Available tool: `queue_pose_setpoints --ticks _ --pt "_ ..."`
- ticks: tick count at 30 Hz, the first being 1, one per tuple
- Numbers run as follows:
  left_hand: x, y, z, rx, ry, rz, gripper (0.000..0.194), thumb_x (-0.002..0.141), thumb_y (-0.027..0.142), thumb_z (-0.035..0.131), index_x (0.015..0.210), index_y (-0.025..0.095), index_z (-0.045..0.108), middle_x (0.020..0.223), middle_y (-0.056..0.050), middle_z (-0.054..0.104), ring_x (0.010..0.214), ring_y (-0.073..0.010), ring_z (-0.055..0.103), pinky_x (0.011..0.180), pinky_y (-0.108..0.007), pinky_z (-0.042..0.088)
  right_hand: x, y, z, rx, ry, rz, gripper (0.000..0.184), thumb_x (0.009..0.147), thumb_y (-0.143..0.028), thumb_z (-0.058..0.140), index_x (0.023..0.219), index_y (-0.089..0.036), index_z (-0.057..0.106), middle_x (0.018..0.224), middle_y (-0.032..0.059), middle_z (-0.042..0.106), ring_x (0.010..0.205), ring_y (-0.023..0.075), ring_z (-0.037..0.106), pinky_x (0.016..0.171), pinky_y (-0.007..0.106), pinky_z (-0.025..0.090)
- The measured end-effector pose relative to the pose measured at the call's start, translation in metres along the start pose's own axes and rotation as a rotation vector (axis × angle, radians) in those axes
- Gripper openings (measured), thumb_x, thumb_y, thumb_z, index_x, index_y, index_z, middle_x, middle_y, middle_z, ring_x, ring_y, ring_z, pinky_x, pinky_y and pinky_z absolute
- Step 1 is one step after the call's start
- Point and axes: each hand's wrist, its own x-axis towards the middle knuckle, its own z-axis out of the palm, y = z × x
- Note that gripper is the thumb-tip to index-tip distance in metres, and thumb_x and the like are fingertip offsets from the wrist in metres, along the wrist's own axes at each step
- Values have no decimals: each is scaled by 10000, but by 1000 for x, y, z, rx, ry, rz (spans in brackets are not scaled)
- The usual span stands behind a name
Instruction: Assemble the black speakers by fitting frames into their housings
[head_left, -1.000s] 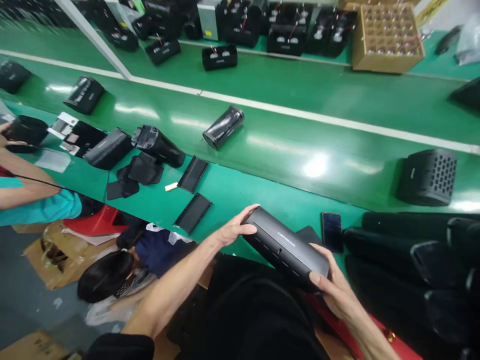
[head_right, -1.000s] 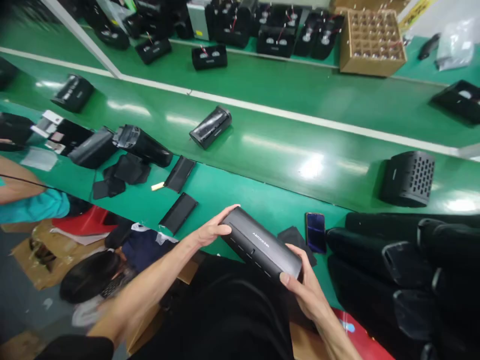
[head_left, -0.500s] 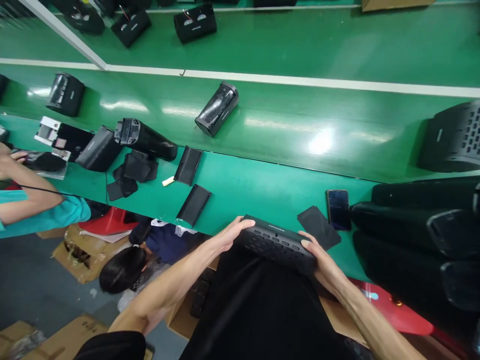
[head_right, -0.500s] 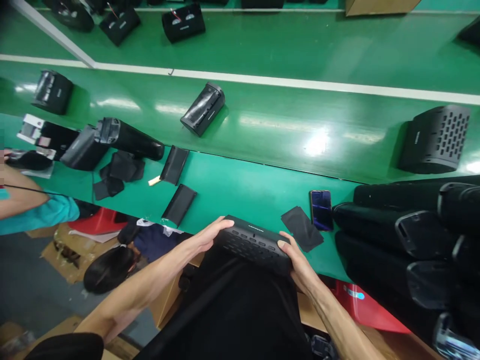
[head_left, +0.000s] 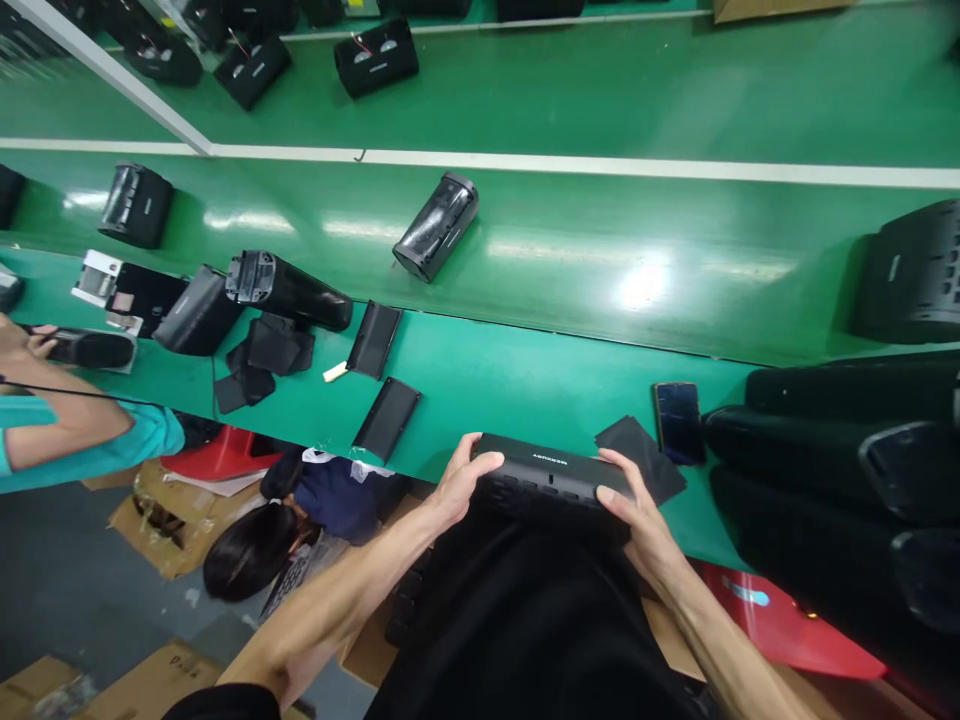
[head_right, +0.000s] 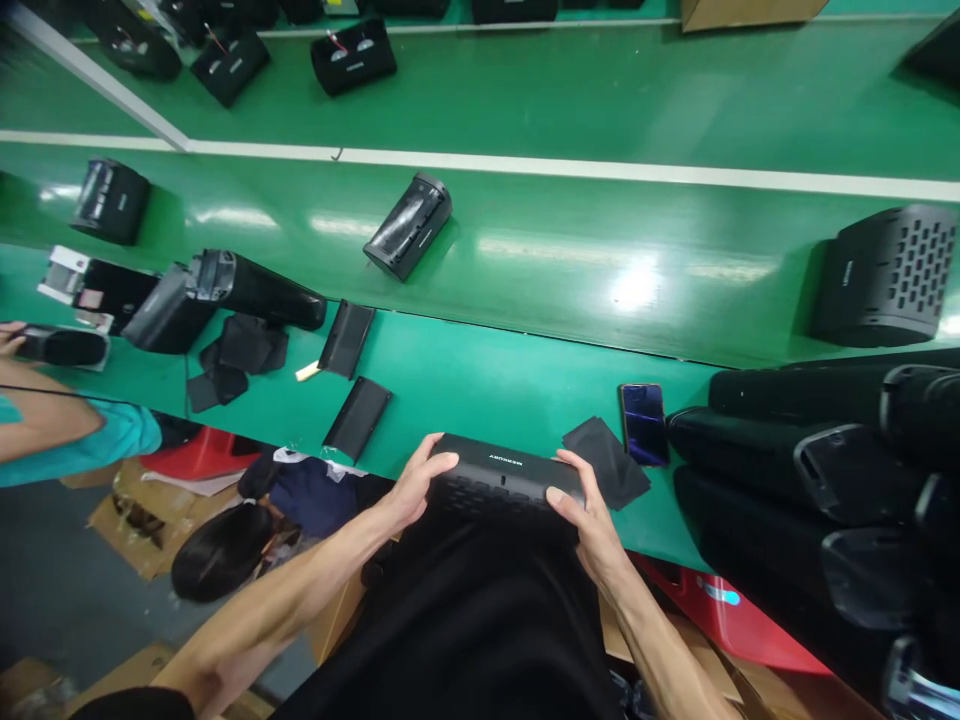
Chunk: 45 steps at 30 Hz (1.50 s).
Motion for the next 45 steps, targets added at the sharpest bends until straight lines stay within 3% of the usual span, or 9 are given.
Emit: queue_pose_setpoints --ticks 6,11,16,21,26,31,34,41,45 --pt "-13 11 1 -243 -94 160 694 644 361 860 1266 250 576 1119 -24 683 1003 -228 641 925 -335 487 -6 1 -1 143 -36 -265 1153 696 -706 838 1649 -394 268 1729 69 300 1578 370 266 1235 604 263" --pt "0 -13 19 -531 -139 -34 552 681 372 831 1177 250 622 1021 -36 740 969 -250 692 911 -383 524 12 3 19 265 -8 -303 1214 723 -619 869 1674 -430 138 1691 62 378 1538 366 368 1238 604 278" --pt "20 -27 27 -301 -512 -278 437 716 437 814 1048 173 707 1042 -116 730 1035 -306 681 890 -419 529 38 -55 17 -33 -10 -479 1398 685 -569 895 1691 -311 -41 1671 145 376 1501 379 425 1197 571 375" --pt "32 30 26 76 -450 194 887 720 527 861 1499 313 496 1629 -132 396 1441 -388 433 1055 -495 474 27 -97 33 -752 -227 -526 1208 698 -343 860 1693 -262 180 1582 156 507 1420 410 515 1177 566 411" --pt "25 49 16 509 -511 372 961 678 515 901 1526 298 506 1580 -120 448 1438 -397 419 1202 -537 327 14 -69 44 -944 -421 -514 1154 727 -322 816 1689 -270 180 1678 157 366 1458 408 471 1161 590 425" --pt "10 7 -13 276 -389 264 974 710 558 835 1548 280 425 1410 -118 568 1274 -371 542 1081 -496 441 6 -26 -30 -784 -295 -303 1031 794 -558 803 1645 -326 268 1715 128 298 1541 412 332 1233 594 312" --pt "7 -8 -23 164 -391 217 953 717 504 828 1530 262 393 1225 -86 634 1157 -327 585 1014 -450 463 -2 0 -53 -556 -299 -177 993 801 -669 753 1607 -332 281 1668 162 373 1489 412 411 1204 578 349" --pt "1 -3 -20 226 -389 289 828 736 491 806 1448 249 461 1239 -73 622 1097 -290 586 986 -404 462 -24 20 -27 -433 -99 -231 761 800 -608 784 1434 -320 477 1510 108 503 1351 372 508 1113 478 427" --pt "8 -11 -16 235 -296 215 798 746 541 793 1427 251 495 1270 -78 650 1155 -315 604 1028 -427 469 -18 16 -26 -313 -78 -71 717 770 -615 809 1371 -333 539 1316 77 623 1188 347 615 1012 448 507"
